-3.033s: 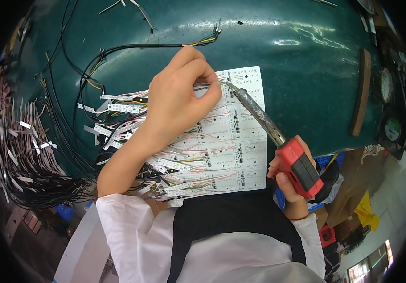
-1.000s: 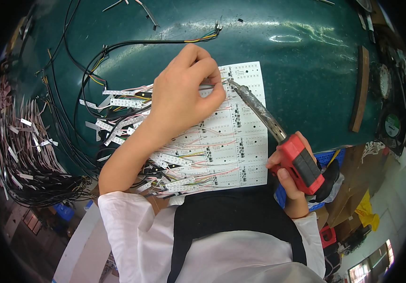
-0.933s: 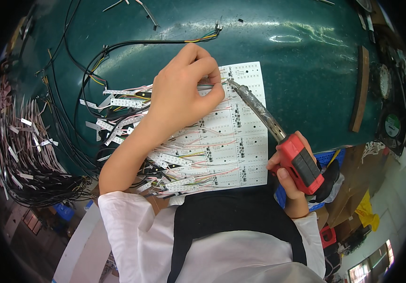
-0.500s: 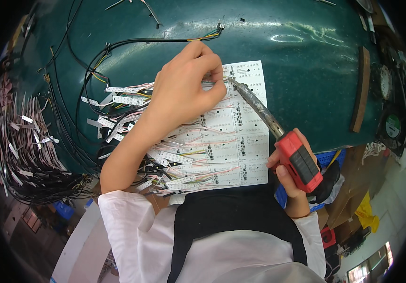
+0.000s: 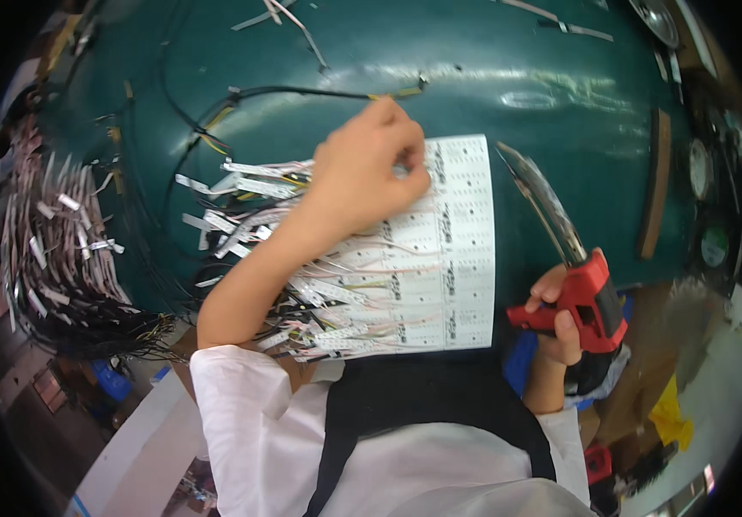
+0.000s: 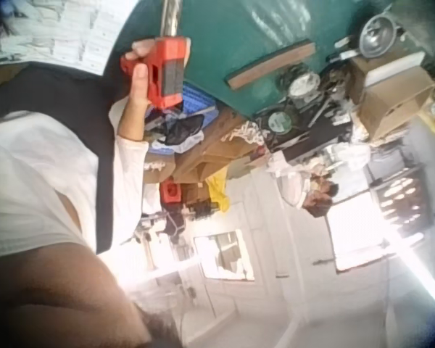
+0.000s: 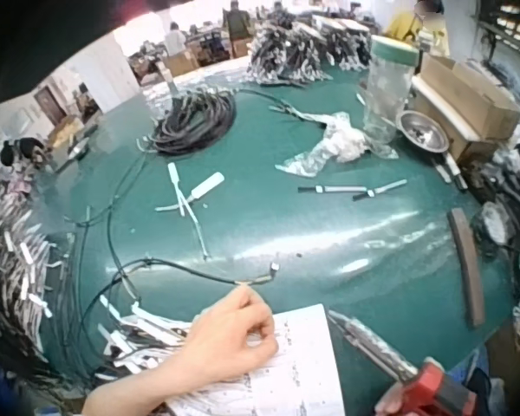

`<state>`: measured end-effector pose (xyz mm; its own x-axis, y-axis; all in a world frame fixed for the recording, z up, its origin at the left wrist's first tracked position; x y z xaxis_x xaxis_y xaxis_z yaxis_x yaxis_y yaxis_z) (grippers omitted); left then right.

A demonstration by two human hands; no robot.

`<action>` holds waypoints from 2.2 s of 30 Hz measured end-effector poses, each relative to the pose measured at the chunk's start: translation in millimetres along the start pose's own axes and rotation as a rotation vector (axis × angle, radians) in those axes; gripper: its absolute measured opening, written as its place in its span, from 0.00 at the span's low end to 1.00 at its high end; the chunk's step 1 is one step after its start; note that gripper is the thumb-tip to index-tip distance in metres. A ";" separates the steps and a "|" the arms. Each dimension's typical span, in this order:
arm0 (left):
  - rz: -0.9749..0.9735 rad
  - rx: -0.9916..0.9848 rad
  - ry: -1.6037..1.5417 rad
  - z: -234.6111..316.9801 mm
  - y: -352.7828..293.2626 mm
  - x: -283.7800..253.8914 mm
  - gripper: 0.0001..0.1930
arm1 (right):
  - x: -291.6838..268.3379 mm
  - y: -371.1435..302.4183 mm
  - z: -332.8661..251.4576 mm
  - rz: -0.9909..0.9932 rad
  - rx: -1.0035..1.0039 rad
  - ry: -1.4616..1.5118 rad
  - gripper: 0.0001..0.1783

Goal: Soldering wires to LED strips on a printed circuit board assembly line.

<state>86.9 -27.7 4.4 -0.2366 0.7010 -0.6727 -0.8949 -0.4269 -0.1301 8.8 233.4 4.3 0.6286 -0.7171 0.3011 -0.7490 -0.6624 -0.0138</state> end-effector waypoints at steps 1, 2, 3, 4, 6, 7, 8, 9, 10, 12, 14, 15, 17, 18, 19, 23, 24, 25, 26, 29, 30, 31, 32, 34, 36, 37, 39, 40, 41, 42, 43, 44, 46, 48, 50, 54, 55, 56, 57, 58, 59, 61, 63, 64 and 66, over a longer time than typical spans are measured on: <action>0.004 0.013 0.043 -0.5 -1.9 2.5 0.05 | -1.9 1.3 2.7 -0.061 -0.039 0.016 0.39; 0.013 0.032 0.081 2.5 -3.9 3.2 0.05 | -4.4 1.6 7.8 -0.072 -0.033 0.056 0.37; 0.017 0.051 0.115 8.0 -6.4 1.8 0.05 | -6.0 0.0 9.5 -0.081 -0.025 0.090 0.35; 0.039 0.059 0.134 11.2 -8.3 -3.2 0.05 | -6.8 -2.0 8.6 -0.097 -0.047 0.102 0.35; -0.103 0.121 0.218 19.7 -9.1 2.1 0.06 | -12.5 -4.6 10.8 -0.068 -0.063 0.118 0.43; -0.085 0.128 0.236 17.6 -2.5 -9.4 0.06 | -13.3 -4.8 9.2 -0.080 -0.083 0.129 0.43; -0.062 0.247 0.189 20.0 8.4 -27.2 0.06 | -15.3 -4.3 9.9 -0.078 -0.081 0.134 0.39; -0.044 0.366 0.142 22.5 18.3 -46.8 0.07 | -15.8 -2.9 10.6 -0.074 -0.076 0.140 0.36; 0.064 0.347 0.272 12.4 32.3 -72.3 0.08 | -14.9 -0.8 7.1 -0.046 -0.099 0.148 0.27; 0.237 0.316 0.551 -10.2 54.7 -125.2 0.09 | -15.1 -0.1 9.4 -0.086 -0.109 0.181 0.27; 0.308 0.316 0.703 -41.5 71.8 -149.2 0.10 | -13.7 0.8 9.1 -0.120 -0.118 0.205 0.28; 0.230 0.339 0.746 -55.0 80.3 -149.5 0.10 | -13.2 1.7 8.2 -0.093 -0.121 0.206 0.25; 0.191 0.297 0.722 -76.0 85.5 -142.8 0.08 | -13.7 2.2 7.9 -0.069 -0.136 0.217 0.21; 0.225 0.334 0.723 -72.2 84.2 -136.2 0.06 | -15.0 1.5 10.3 -0.076 -0.132 0.219 0.21; 0.259 0.374 0.719 -63.7 84.1 -130.4 0.05 | -16.1 0.8 10.7 -0.081 -0.129 0.216 0.22; 0.246 0.352 0.504 -49.3 110.2 -138.2 0.06 | -16.8 1.0 7.3 -0.070 -0.126 0.216 0.22; 0.375 0.365 0.468 -54.7 120.4 -160.3 0.07 | -16.1 0.4 5.3 -0.074 -0.133 0.216 0.22; 0.502 0.378 0.430 -65.0 130.7 -183.0 0.07 | -16.5 -0.1 6.3 -0.072 -0.132 0.215 0.22; 0.609 0.358 0.533 -68.5 139.2 -199.3 0.09 | -18.1 -0.2 5.8 -0.062 -0.133 0.209 0.21; 0.766 0.308 0.802 -72.3 157.0 -225.5 0.10 | -13.3 -0.7 3.6 -0.036 -0.125 0.190 0.21; 0.663 0.152 0.874 -91.7 170.4 -230.8 0.09 | -12.1 -0.3 8.1 -0.076 -0.093 0.190 0.21; 0.553 0.003 0.936 -110.8 182.0 -233.9 0.09 | -13.8 -0.6 10.4 -0.051 -0.096 0.181 0.21; 0.524 -0.005 1.016 -115.7 184.4 -238.4 0.08 | -11.5 0.6 9.7 -0.051 -0.100 0.183 0.21; 0.465 0.017 1.082 -115.7 190.1 -239.6 0.07 | -11.5 1.5 11.6 -0.057 -0.101 0.201 0.22; 0.397 0.114 1.022 -109.0 193.4 -231.2 0.07 | -16.0 0.9 10.7 -0.042 -0.114 0.200 0.21; 0.389 0.127 1.022 -110.6 194.7 -229.5 0.07 | -14.8 1.1 10.3 -0.057 -0.122 0.212 0.21; 0.717 0.370 0.996 -93.3 173.1 -242.1 0.07 | -12.7 1.5 7.2 -0.051 -0.123 0.233 0.22; 0.535 0.141 0.968 -117.4 189.3 -244.7 0.08 | -14.3 1.8 7.6 -0.041 -0.123 0.233 0.23; 0.535 0.152 0.969 -119.4 191.6 -244.7 0.08 | -15.6 1.7 8.0 -0.032 -0.123 0.235 0.24; 0.497 0.147 1.021 -118.5 192.9 -237.8 0.08 | -18.0 1.4 8.8 -0.021 -0.133 0.235 0.24; 0.459 0.141 1.072 -117.2 195.0 -231.9 0.08 | -18.3 1.4 10.7 -0.039 -0.125 0.228 0.25; 0.430 0.040 0.965 -124.0 199.7 -234.4 0.08 | -17.6 1.7 12.5 -0.058 -0.118 0.222 0.26; 0.459 0.082 0.963 -114.7 196.1 -236.0 0.08 | -19.1 -0.5 13.2 -0.054 -0.124 0.225 0.25; 0.524 0.132 0.934 -98.2 191.1 -236.4 0.12 | -21.2 -1.2 12.2 -0.048 -0.133 0.223 0.25; 0.680 0.261 1.003 -84.5 184.5 -236.4 0.14 | -20.2 -1.7 11.1 -0.086 -0.125 0.207 0.28; 0.610 0.190 1.085 -116.1 193.4 -253.3 0.15 | -20.1 -2.3 12.8 -0.073 -0.112 0.246 0.34; 0.356 -0.052 1.034 -145.9 209.8 -249.9 0.13 | -20.5 -2.2 15.2 -0.090 -0.100 0.239 0.37; 0.423 0.049 1.077 -140.5 206.6 -248.0 0.09 | -19.7 -1.9 17.2 -0.109 -0.086 0.232 0.39; 0.415 0.049 1.074 -138.7 207.5 -243.3 0.09 | -19.4 -2.9 17.6 -0.103 -0.081 0.230 0.39; 0.455 0.042 1.083 -135.8 206.7 -243.4 0.08 | -19.1 -2.4 17.3 -0.082 -0.083 0.236 0.39; 0.493 0.031 1.092 -134.0 205.7 -244.1 0.08 | -19.6 -1.3 17.9 -0.062 -0.084 0.242 0.38; 0.573 0.103 1.022 -125.2 205.4 -253.4 0.08 | -20.5 -0.8 18.0 -0.065 -0.088 0.256 0.38; 1.027 0.267 0.891 -103.8 183.3 -289.2 0.11 | -20.2 0.8 18.3 -0.072 -0.091 0.278 0.37; 1.012 0.217 0.869 -101.5 187.7 -304.7 0.12 | -20.8 1.5 18.2 -0.095 -0.077 0.275 0.37; 1.010 0.134 0.574 -97.4 185.9 -340.4 0.16 | -22.7 -0.6 20.0 -0.104 -0.058 0.264 0.37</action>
<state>38.0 -401.3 138.3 -0.6884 -0.2982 -0.6612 -0.4383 -0.5553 0.7067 -0.8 245.7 -21.6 0.6325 -0.5594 0.5358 -0.6987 -0.7106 0.0829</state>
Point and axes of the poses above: each hand's wrist, its own y-axis towards the middle knuckle, its own x-axis out of the palm, z = x × y, the point moved 9 cm from there along y, towards the middle knuckle, and after that the axes turned 4 degrees about -z, right-handed, at the moved point
